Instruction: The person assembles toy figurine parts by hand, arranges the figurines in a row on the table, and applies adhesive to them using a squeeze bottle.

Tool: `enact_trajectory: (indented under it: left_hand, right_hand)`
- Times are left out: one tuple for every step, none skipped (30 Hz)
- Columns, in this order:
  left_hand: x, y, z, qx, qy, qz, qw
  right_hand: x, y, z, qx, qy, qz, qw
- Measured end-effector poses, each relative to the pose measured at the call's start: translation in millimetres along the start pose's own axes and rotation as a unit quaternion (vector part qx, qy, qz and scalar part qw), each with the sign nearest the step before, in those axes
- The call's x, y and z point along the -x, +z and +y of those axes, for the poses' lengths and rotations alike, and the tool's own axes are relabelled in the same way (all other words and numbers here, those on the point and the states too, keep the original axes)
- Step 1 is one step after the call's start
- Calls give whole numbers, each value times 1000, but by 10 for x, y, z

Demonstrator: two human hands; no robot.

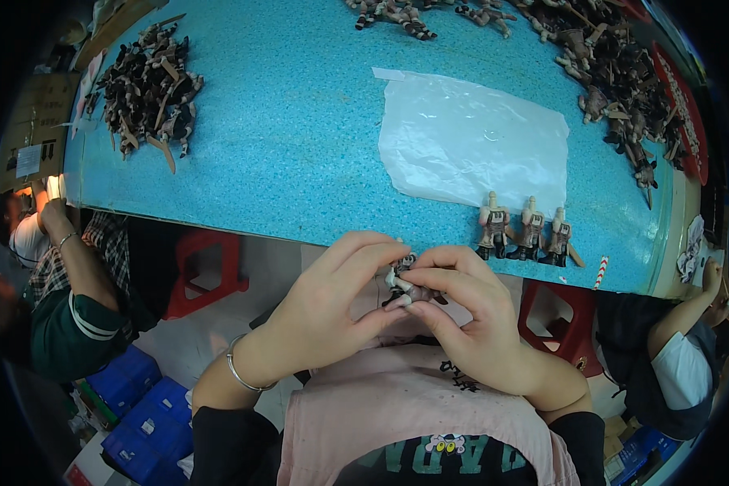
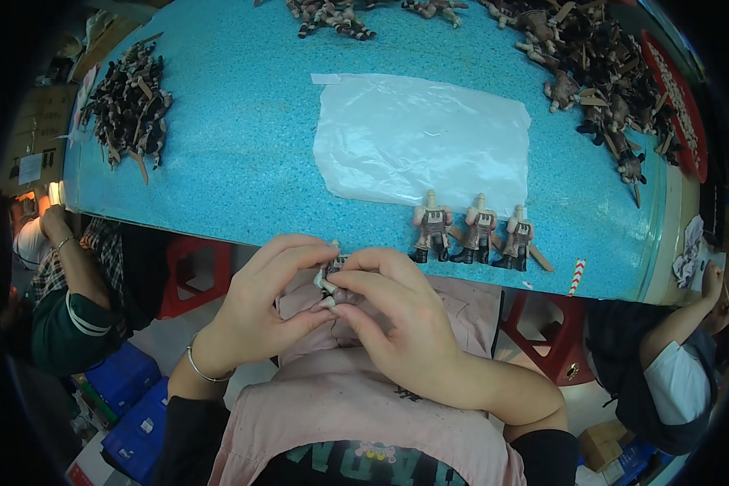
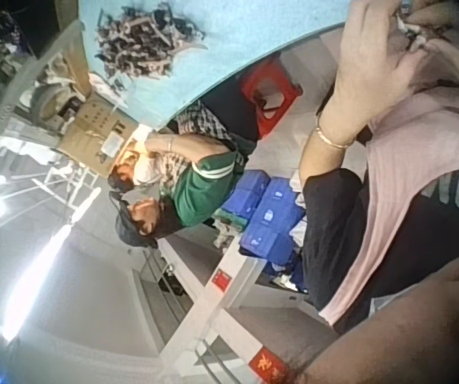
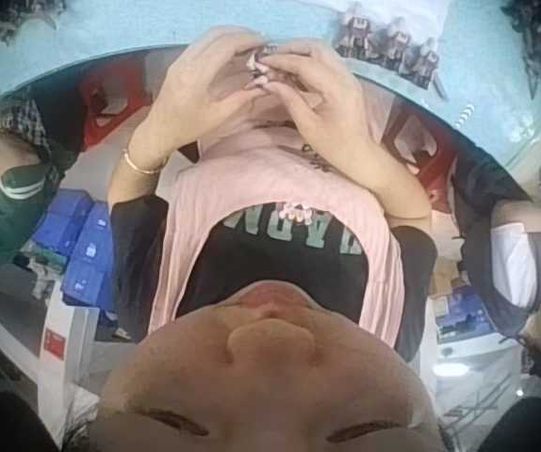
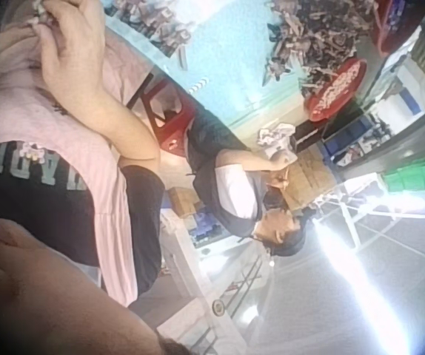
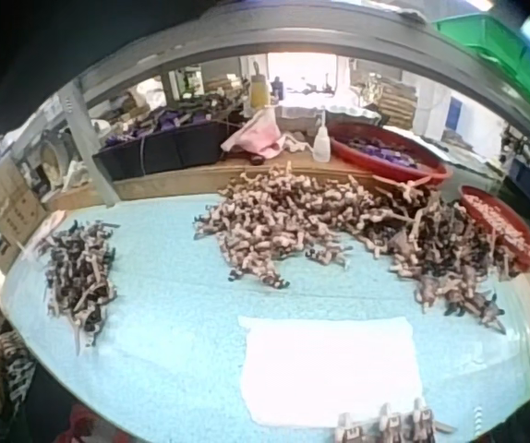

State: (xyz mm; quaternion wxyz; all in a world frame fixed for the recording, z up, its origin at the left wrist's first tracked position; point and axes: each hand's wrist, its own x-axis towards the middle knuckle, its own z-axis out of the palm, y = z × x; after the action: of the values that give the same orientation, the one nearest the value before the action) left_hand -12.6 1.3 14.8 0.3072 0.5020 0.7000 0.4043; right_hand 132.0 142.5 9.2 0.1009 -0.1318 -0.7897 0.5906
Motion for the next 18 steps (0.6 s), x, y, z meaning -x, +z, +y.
enact_trajectory:
  left_hand:
    - [1,1,2,0,0,-1,1000]
    - [2,0,5,-1,1,-2,1000]
    - [1,-1,8,-3,2,-2,1000]
    - [0,-3,9,-2,2,-3,1000]
    - [0,-3,10,-1,2,-2,1000]
    - [-2,-6,12,0,2,-1,1000]
    - [-6,-12,14,0,2,-2,1000]
    - [-11,-20,15,25,-1,6,1000]
    - [-15,-28,11,49,-5,13,999]
    - [-17,-34,-7,49,-5,12,999]
    - [-18,-37,-38,60,-6,12,998]
    - [-18,-38,-61,69,-8,11,997]
    - [-20,-31,-78,69,-8,11,998]
    - [-23,-22,-93,64,-6,14,998]
    - [-25,-11,-110,59,-4,16,998]
    - [-25,1,-132,59,-4,15,998]
    - [-22,15,-155,56,7,24,998]
    - [-21,27,-173,53,19,32,998]
  right_hand:
    - [-2,5,-1,0,1,1,1000]
    - [-4,11,-3,-1,6,4,1000]
    - [-7,14,-4,-2,10,6,1000]
    - [-6,14,-5,-2,11,7,1000]
    - [-3,16,-6,1,11,11,1000]
    - [1,17,-8,4,11,16,1000]
    - [3,18,-16,4,11,17,1000]
    - [4,19,-31,-13,28,15,999]
    - [3,19,-41,-29,46,13,998]
    - [1,15,-46,-30,46,13,998]
    - [0,10,-49,-36,55,13,998]
    - [-2,8,-51,-43,62,13,997]
    - [-2,7,-45,-44,63,13,997]
    - [-1,6,-32,-38,54,10,998]
    - [-1,7,-19,-32,45,7,998]
    - [0,12,-4,-32,45,8,998]
    - [0,17,14,-34,40,8,999]
    - [3,20,22,-35,35,9,999]
